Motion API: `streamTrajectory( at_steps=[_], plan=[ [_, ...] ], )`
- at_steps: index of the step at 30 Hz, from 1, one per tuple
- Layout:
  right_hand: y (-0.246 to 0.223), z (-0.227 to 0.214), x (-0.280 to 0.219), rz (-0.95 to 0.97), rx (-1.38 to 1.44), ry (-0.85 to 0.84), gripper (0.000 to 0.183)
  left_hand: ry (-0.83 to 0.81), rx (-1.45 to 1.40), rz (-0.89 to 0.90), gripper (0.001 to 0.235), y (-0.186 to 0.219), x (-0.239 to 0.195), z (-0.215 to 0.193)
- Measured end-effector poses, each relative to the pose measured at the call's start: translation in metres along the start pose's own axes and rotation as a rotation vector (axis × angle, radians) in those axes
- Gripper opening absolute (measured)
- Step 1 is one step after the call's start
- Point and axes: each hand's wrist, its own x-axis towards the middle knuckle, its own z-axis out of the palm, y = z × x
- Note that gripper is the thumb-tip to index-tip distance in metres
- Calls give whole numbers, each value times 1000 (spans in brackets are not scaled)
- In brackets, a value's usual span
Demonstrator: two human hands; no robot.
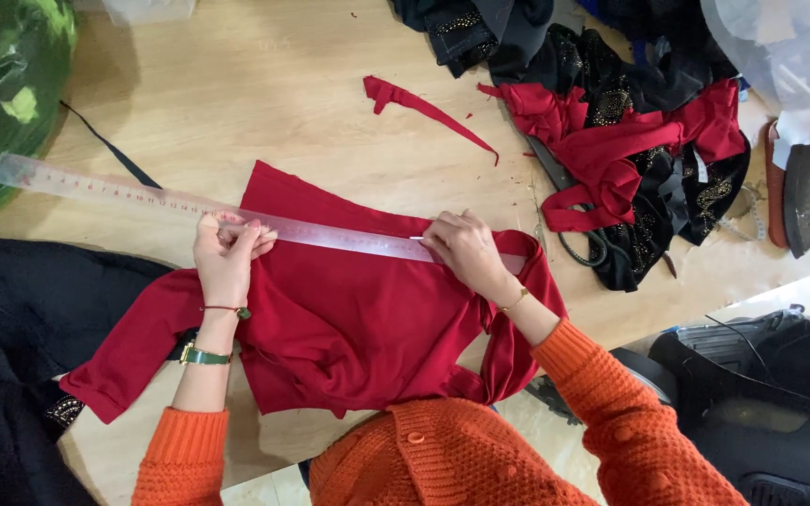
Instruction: Measuring red fabric with a ruler and cutting it with scissors on a work table.
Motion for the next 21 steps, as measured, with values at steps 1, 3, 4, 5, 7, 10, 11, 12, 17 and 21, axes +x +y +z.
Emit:
streamTrajectory(
  at_steps=[1, 3, 4, 5, 7, 10, 11, 12, 17, 21],
  plan=[
    [-3, 2, 3, -1, 0, -2, 13, 2, -1, -1, 27, 3, -1, 1],
    [-10, 5, 9, 1, 27, -4, 14, 2, 2, 3, 25, 11, -2, 4],
    [-12, 7, 12, -1, 27, -6, 14, 4, 1, 2, 25, 8, 0, 3],
    [-14, 9, 14, 4, 36, -8, 14, -5, 10, 13, 25, 5, 3, 3],
    [-18, 12, 19, 9, 43, -10, 14, -13, 18, 24, 25, 1, 7, 3],
    [-23, 17, 26, 27, 86, -12, 15, -16, 32, 40, 25, 3, 9, 4],
    [-25, 18, 29, 17, 94, -15, 15, -20, 30, 33, 24, 5, 9, 4],
    [-27, 19, 31, 6, 101, -18, 16, -25, 28, 26, 24, 7, 9, 4],
    [-39, 39, 48, 21, 149, -15, 14, -36, 11, 30, 23, 8, 13, 6],
    [-55, 55, 71, 30, 212, 14, 16, -36, 0, 36, 23, 4, 19, 8]
  ],
)
